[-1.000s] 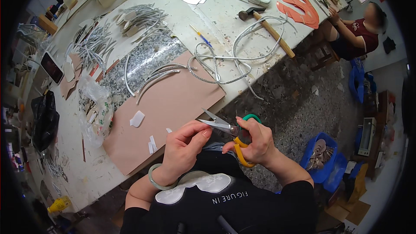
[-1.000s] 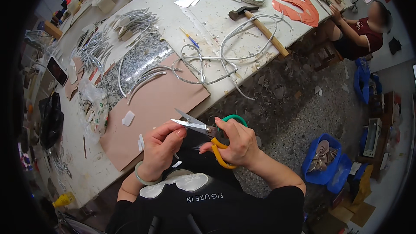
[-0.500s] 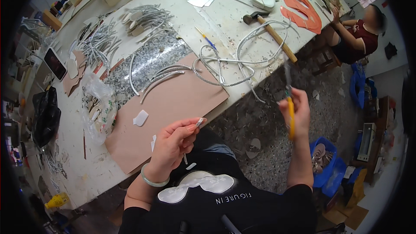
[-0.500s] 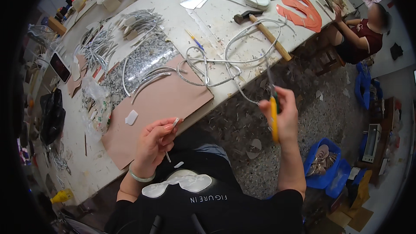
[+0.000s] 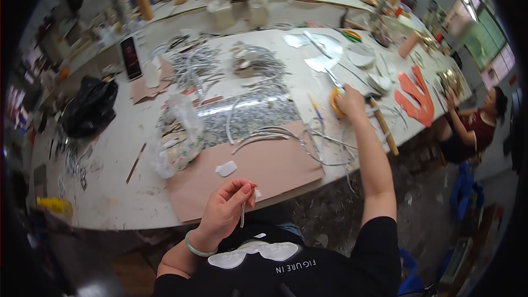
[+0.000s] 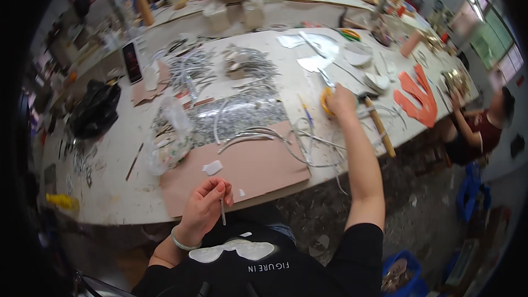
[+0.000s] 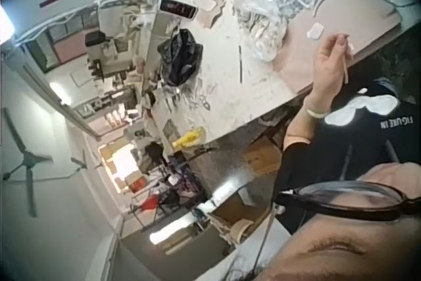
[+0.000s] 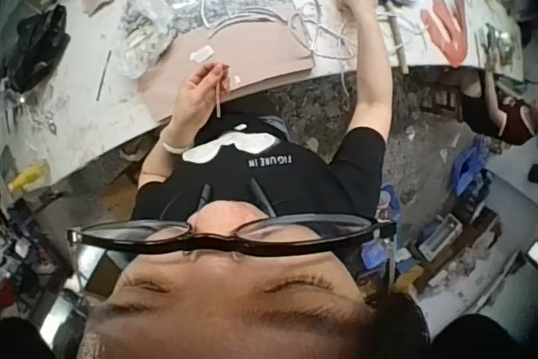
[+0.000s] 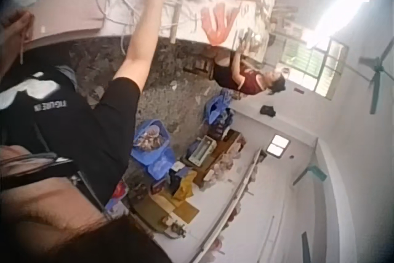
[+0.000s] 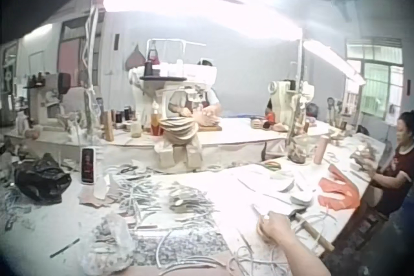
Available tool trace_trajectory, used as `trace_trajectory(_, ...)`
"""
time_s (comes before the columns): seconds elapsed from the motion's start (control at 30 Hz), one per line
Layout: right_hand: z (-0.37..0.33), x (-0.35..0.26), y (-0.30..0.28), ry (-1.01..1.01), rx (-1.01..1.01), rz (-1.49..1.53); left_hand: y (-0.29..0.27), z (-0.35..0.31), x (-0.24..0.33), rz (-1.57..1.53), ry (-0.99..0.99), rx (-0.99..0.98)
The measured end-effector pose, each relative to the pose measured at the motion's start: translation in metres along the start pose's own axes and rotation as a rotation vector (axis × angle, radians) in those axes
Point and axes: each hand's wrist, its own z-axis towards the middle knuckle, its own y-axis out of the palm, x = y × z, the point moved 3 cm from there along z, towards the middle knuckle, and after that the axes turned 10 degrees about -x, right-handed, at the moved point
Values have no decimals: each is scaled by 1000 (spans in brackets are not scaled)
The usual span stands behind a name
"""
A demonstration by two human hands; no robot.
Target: The person assembles small decorative items by wrapping white foam pieces around silver beaded cords. They use scissors to cut the cords to length and place the finished pieces on the table. The workspace is cluttered with materials and tools.
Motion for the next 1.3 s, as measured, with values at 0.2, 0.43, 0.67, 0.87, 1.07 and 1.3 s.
trace_trajectory(0.2, -126, -108, -60, -663, 112, 679, -14, 1, 5, -139, 335, 99)
trace_trajectory(0.43, -257, -218, -45, -1032, -160, 928, -22, 5, 7, -319, 369, -29)
trace_trajectory(0.67, -243, -214, -29, -827, -255, 780, -66, -30, 45, 489, 311, 262)
trace_trajectory(0.87, -243, -244, 8, -902, -249, 537, -87, -48, 51, 739, 211, 344)
trace_trajectory(1.07, -239, -239, 14, -893, -352, 689, -84, -49, 49, 866, 145, 338)
trace_trajectory(1.3, -246, -250, -17, -829, -465, 913, -81, -35, 35, 640, 77, 304)
